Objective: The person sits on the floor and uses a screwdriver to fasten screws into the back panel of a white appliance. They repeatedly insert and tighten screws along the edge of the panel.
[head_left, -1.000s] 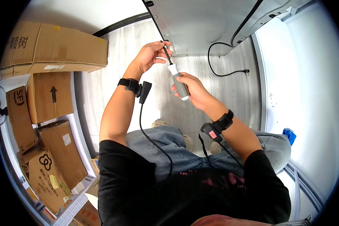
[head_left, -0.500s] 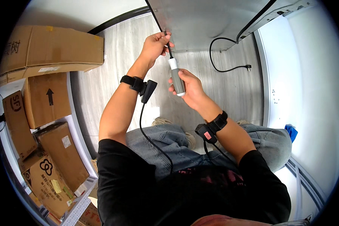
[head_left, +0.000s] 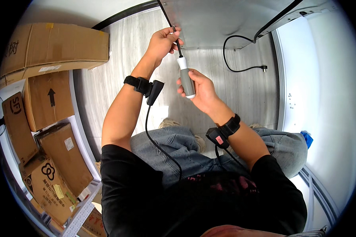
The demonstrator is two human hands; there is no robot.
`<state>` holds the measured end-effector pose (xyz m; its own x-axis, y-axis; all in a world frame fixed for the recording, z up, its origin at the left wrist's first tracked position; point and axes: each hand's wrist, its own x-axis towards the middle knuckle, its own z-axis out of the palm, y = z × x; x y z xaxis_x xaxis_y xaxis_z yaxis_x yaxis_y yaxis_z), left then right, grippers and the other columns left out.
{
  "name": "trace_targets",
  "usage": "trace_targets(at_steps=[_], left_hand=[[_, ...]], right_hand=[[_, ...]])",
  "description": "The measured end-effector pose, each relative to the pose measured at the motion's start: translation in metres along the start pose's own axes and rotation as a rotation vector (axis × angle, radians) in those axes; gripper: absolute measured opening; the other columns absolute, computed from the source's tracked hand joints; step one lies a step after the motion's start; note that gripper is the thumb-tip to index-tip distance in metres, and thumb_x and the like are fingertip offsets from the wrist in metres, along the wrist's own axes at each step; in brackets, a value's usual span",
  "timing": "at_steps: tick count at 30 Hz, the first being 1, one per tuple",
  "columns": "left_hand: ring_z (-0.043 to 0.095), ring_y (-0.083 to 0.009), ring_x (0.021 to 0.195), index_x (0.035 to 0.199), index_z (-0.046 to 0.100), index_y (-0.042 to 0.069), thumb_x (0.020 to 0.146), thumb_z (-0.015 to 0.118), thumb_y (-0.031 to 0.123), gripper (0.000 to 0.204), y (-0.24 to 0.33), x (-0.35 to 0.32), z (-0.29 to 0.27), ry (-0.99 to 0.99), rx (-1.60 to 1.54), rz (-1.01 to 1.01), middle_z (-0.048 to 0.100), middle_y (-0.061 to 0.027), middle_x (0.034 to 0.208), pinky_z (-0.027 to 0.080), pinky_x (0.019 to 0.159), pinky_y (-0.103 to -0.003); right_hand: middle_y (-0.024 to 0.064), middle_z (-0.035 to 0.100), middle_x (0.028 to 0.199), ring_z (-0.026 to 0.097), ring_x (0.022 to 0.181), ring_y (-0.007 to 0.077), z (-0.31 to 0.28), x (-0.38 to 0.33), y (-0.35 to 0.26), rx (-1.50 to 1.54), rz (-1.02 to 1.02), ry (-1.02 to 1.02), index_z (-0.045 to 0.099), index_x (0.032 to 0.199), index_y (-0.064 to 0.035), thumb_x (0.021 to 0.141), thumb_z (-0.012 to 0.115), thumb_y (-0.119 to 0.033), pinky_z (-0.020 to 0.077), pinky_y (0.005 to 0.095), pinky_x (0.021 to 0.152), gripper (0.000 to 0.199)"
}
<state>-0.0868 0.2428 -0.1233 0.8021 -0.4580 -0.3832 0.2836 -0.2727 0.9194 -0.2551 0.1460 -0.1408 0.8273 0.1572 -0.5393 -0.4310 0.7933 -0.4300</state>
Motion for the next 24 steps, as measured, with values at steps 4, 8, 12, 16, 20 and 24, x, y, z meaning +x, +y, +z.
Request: trace_targets(at_steps=[4, 8, 12, 16, 20, 24], left_hand=[[0.053, -0.0073, 0.056, 0.116, 0.055, 0.0, 0.093, 0.055, 0.021, 0.031, -0.002, 0.002, -0.002, -0.003, -0.008, 0.028, 0.066, -0.0047, 0.077, 0.041, 0.051, -0.02], [0.053, -0.0072, 0.057, 0.116, 0.056, 0.0, 0.093, 0.055, 0.02, 0.031, -0.001, 0.001, -0.001, 0.004, 0.007, 0.025, 0.066, -0.0046, 0.078, 0.042, 0.051, -0.021], [0.054, -0.0072, 0.057, 0.116, 0.056, 0.0, 0.093, 0.056, 0.02, 0.03, 0.0, 0.0, 0.0, 0.005, 0.023, 0.026, 0.066, -0.0044, 0.078, 0.042, 0.051, -0.021], [0.054, -0.0058, 0.061, 0.118, 0.056, 0.004, 0.094, 0.055, 0.023, 0.032, -0.001, 0.0, 0.001, 0.008, 0.047, 0.017, 0.065, -0.0016, 0.079, 0.041, 0.055, -0.019], [0.054, -0.006, 0.061, 0.118, 0.056, 0.004, 0.094, 0.055, 0.024, 0.032, -0.001, 0.001, 0.001, 0.007, 0.05, 0.021, 0.065, -0.0018, 0.08, 0.041, 0.054, -0.019], [0.054, -0.0063, 0.061, 0.118, 0.056, 0.003, 0.093, 0.056, 0.024, 0.032, 0.001, 0.001, 0.001, 0.016, 0.049, 0.013, 0.065, -0.0026, 0.081, 0.043, 0.055, -0.019]], right_hand=[[0.0092, 0.061, 0.088, 0.058, 0.072, 0.0209, -0.004, 0.002, 0.001, 0.014, 0.003, -0.025, 0.05, 0.114, -0.0044, 0.097, 0.035, -0.024, 0.0452, 0.0312, 0.064, 0.03], [0.0091, 0.06, 0.087, 0.058, 0.072, 0.0205, -0.004, 0.002, 0.001, 0.034, 0.011, -0.028, 0.051, 0.115, -0.0035, 0.097, 0.034, -0.025, 0.045, 0.0308, 0.064, 0.032], [0.0112, 0.061, 0.086, 0.058, 0.07, 0.0227, -0.009, 0.005, 0.001, 0.082, 0.017, -0.044, 0.049, 0.112, -0.0042, 0.097, 0.035, -0.023, 0.0448, 0.0328, 0.062, 0.028], [0.0123, 0.061, 0.085, 0.059, 0.069, 0.0241, -0.009, 0.005, 0.001, 0.118, 0.027, -0.053, 0.048, 0.11, -0.0046, 0.097, 0.036, -0.022, 0.0447, 0.0339, 0.061, 0.025], [0.0092, 0.06, 0.087, 0.057, 0.072, 0.0197, -0.012, 0.007, 0.002, 0.084, 0.024, -0.084, 0.051, 0.116, -0.003, 0.097, 0.035, -0.027, 0.0442, 0.03, 0.064, 0.035], [0.0087, 0.06, 0.087, 0.057, 0.073, 0.0191, -0.013, 0.008, 0.0, 0.102, 0.04, -0.115, 0.052, 0.115, -0.0022, 0.096, 0.038, -0.027, 0.0451, 0.0299, 0.065, 0.034]])
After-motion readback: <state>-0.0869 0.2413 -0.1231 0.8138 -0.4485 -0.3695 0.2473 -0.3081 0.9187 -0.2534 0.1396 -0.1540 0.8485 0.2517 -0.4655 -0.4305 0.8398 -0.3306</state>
